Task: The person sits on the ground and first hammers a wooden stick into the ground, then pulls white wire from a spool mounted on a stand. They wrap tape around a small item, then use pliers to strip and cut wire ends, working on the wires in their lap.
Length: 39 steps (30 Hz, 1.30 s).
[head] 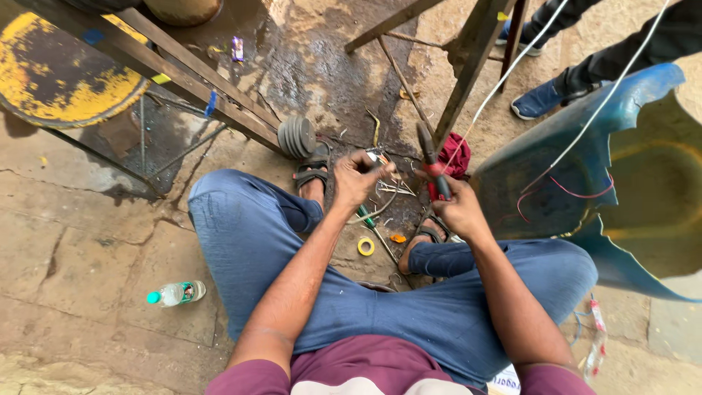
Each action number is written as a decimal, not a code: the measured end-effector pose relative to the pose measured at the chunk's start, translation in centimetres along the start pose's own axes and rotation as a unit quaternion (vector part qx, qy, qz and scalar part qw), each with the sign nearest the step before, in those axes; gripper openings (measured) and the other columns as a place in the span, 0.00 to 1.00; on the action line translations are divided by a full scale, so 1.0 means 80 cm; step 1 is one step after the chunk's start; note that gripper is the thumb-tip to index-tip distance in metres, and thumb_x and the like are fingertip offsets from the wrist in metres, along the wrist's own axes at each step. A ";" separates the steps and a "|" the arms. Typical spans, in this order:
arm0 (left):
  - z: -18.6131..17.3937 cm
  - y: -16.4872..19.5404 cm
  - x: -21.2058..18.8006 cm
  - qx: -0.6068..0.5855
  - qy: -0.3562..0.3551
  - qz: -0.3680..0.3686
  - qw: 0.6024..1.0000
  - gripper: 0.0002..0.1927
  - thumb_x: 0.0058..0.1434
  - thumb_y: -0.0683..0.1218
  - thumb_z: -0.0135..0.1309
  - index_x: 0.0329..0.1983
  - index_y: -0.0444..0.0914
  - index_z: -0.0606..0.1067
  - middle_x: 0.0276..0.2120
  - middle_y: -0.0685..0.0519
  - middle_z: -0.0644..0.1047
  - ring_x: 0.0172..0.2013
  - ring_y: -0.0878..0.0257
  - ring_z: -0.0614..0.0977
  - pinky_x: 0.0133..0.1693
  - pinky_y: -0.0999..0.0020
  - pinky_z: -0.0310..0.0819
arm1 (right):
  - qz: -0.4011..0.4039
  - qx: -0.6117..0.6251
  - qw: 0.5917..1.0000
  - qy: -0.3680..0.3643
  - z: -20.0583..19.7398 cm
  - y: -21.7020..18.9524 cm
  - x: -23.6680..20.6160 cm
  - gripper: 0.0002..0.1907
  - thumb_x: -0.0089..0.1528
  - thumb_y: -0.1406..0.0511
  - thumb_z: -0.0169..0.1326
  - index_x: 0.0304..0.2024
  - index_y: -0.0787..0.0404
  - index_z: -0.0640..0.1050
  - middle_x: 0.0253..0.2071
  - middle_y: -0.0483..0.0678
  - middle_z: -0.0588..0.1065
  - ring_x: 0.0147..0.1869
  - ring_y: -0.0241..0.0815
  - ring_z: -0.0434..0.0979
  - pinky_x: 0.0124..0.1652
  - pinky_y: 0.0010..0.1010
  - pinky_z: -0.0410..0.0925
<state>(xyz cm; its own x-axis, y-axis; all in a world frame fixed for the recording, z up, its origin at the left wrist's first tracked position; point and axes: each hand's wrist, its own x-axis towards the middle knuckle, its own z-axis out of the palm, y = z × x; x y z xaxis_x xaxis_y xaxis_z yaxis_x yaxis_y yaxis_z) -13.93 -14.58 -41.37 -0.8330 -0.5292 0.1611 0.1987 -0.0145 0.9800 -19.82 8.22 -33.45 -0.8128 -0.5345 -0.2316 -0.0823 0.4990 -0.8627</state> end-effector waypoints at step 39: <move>-0.018 0.033 -0.015 0.063 -0.079 -0.068 0.993 0.14 0.56 0.46 0.72 0.27 0.34 0.78 0.20 0.58 0.75 0.22 0.73 0.70 0.22 0.75 0.61 | 0.019 0.161 0.984 -0.067 0.008 0.010 0.001 0.36 0.54 0.72 0.57 0.67 0.55 0.76 0.49 0.50 0.77 0.46 0.37 0.74 0.48 0.31 0.68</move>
<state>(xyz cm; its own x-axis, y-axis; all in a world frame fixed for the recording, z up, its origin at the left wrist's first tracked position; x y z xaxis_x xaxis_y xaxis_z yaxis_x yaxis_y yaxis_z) -11.68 -15.19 -39.16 -0.9204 -0.3896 0.0331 0.0209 0.0355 0.9992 -19.61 8.16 -34.46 -0.7261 -0.6158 -0.3059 0.1526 0.2895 -0.9449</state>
